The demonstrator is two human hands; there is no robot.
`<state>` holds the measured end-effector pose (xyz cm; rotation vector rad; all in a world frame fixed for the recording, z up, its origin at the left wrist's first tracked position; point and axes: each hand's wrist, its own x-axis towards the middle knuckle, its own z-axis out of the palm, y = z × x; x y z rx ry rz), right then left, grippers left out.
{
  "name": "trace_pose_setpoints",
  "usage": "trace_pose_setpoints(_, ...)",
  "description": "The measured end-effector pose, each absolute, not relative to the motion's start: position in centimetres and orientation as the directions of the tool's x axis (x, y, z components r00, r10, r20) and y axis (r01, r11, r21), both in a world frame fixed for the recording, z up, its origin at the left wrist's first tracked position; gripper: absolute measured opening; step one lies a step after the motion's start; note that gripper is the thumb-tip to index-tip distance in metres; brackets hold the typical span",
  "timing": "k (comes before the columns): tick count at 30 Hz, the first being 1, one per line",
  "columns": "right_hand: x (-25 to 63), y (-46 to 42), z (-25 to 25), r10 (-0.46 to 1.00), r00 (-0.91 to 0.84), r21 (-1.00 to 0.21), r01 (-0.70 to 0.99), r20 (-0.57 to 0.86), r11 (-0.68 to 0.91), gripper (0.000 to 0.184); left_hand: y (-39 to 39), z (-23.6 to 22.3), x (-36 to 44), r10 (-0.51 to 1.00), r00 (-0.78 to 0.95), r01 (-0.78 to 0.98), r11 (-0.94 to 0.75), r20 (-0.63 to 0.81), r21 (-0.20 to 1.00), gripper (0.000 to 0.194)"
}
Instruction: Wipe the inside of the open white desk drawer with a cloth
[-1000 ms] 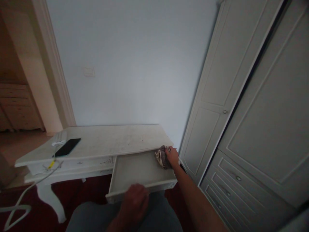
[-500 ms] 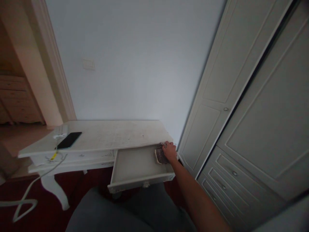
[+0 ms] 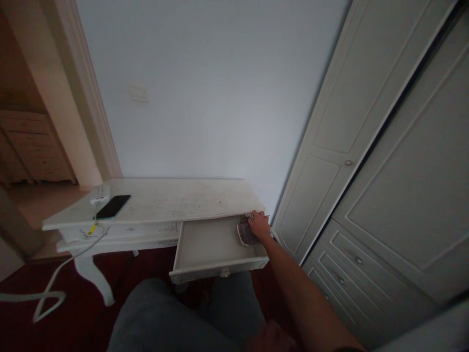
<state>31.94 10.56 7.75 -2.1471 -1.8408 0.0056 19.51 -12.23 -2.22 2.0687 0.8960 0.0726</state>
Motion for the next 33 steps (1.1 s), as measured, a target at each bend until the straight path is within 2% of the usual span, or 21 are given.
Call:
trace_pose_setpoints(1, 32.0, 10.6, 7.7, 0.965, 0.176, -0.239, 0.963, 0.196, -0.126, 0.033, -13.3, -2.3, 18.4, 0.699, 0.657, 0.648, -0.332, -0.283, 0.685, 0.076)
trace_pose_setpoints(2, 32.0, 10.7, 7.7, 0.965, 0.177, -0.241, 0.962, 0.196, -0.128, 0.033, -14.1, -2.4, 17.4, 0.800, 0.503, 0.764, -0.237, -0.325, 0.600, 0.092)
trace_pose_setpoints(3, 32.1, 10.7, 7.7, 0.964, 0.178, -0.241, 0.962, 0.196, -0.128, 0.033, -14.7, -2.4, 16.5, 0.836, 0.385, 0.844, -0.148, -0.391, 0.515, 0.105)
trace_pose_setpoints(4, 32.1, 10.7, 7.7, 0.964, 0.178, -0.240, 0.962, 0.197, -0.128, 0.033, -15.0, -2.4, 15.7, 0.854, 0.287, 0.891, -0.072, -0.434, 0.448, 0.111)
trace_pose_setpoints(5, 32.1, 10.7, 7.7, 0.964, 0.177, -0.237, 0.963, 0.199, -0.128, 0.033, -15.1, -2.3, 15.2, 0.850, 0.242, 0.910, -0.032, -0.467, 0.414, 0.107)
trace_pose_setpoints(8, 32.0, 10.6, 7.6, 0.963, 0.174, -0.223, 0.967, 0.205, -0.128, 0.033, -14.3, -1.8, 14.9, 0.823, 0.330, 0.887, -0.102, -0.463, 0.450, 0.057)
trace_pose_setpoints(9, 32.0, 10.6, 7.6, 0.963, 0.171, -0.217, 0.968, 0.206, -0.125, 0.034, -14.0, -1.5, 15.0, 0.819, 0.362, 0.881, -0.144, -0.445, 0.452, 0.048)
trace_pose_setpoints(13, 31.9, 10.4, 7.6, 0.963, 0.161, -0.196, 0.974, 0.219, -0.118, 0.033, -13.2, -0.9, 15.9, 0.802, 0.421, 0.879, -0.245, -0.425, 0.408, 0.047)
trace_pose_setpoints(19, 31.1, 9.1, 7.4, 0.954, 0.137, -0.161, 0.982, 0.267, -0.096, 0.036, -13.5, -1.5, 17.3, 0.800, 0.540, 0.725, -0.285, -0.261, 0.628, 0.042)
trace_pose_setpoints(21, 30.8, 8.2, 7.0, 0.948, 0.125, -0.150, 0.985, 0.292, -0.084, 0.037, -13.8, -2.0, 18.1, 0.791, 0.576, 0.678, -0.321, -0.207, 0.662, 0.040)
trace_pose_setpoints(24, 30.5, 6.7, 6.1, 0.936, 0.101, -0.135, 0.989, 0.338, -0.058, 0.043, -14.0, -3.0, 19.2, 0.762, 0.619, 0.665, -0.382, -0.189, 0.642, 0.033)
trace_pose_setpoints(27, 30.6, 5.9, 5.4, 0.924, 0.066, -0.142, 0.990, 0.378, -0.013, 0.043, -13.9, -3.8, 20.0, 0.749, 0.614, 0.715, -0.395, -0.248, 0.577, 0.030)
trace_pose_setpoints(33, 31.2, 6.3, 4.7, 0.897, 0.112, -0.283, 0.959, 0.427, 0.014, 0.042, -12.6, -2.7, 20.7, 0.743, 0.588, 0.765, -0.382, -0.320, 0.518, 0.033)
